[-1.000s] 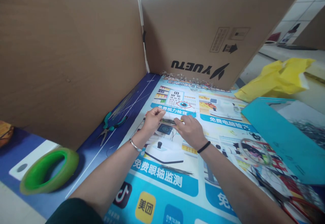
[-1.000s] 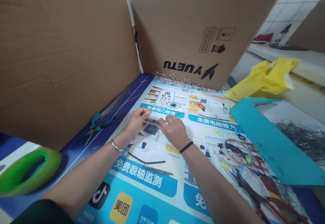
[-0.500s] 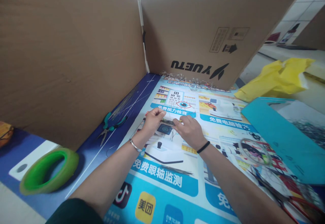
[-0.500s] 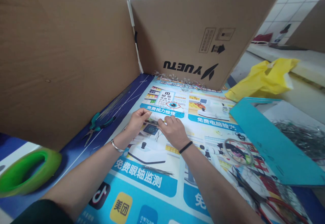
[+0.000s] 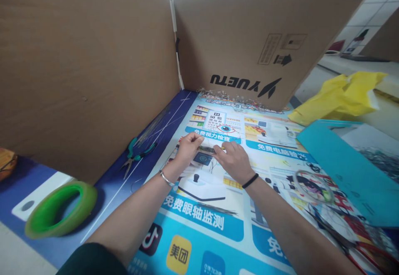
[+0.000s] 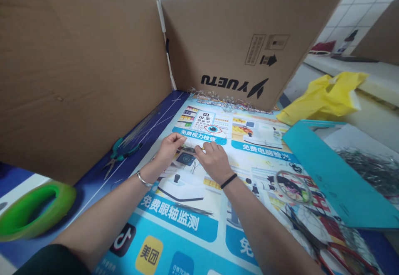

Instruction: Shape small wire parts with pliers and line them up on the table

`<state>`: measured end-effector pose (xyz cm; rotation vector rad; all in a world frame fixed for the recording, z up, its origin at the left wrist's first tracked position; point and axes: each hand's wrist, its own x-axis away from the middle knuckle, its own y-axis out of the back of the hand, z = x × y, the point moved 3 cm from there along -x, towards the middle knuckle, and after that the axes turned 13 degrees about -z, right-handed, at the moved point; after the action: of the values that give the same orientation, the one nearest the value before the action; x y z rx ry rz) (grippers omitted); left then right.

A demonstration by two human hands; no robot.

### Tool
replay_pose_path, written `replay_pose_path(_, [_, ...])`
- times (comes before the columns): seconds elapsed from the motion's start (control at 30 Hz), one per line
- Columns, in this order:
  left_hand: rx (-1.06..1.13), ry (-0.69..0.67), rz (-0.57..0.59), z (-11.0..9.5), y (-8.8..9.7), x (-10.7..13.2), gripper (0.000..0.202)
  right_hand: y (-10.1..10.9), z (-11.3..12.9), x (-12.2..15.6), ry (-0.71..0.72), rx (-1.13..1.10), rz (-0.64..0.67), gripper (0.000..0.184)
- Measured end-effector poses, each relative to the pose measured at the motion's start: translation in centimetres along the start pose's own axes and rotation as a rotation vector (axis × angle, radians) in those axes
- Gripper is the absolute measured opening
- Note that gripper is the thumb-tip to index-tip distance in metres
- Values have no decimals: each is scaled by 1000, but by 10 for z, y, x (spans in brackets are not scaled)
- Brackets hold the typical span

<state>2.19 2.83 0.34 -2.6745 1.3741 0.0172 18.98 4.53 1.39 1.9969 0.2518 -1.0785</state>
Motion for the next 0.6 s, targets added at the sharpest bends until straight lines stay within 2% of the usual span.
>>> replay_pose_path(0.2, [17, 11, 4, 1, 0, 0, 20, -1, 0, 1, -4, 0, 10, 22])
replay_pose_path(0.6, [22, -36, 1, 6, -1, -3, 17, -8, 1, 5, -41, -29, 110, 26])
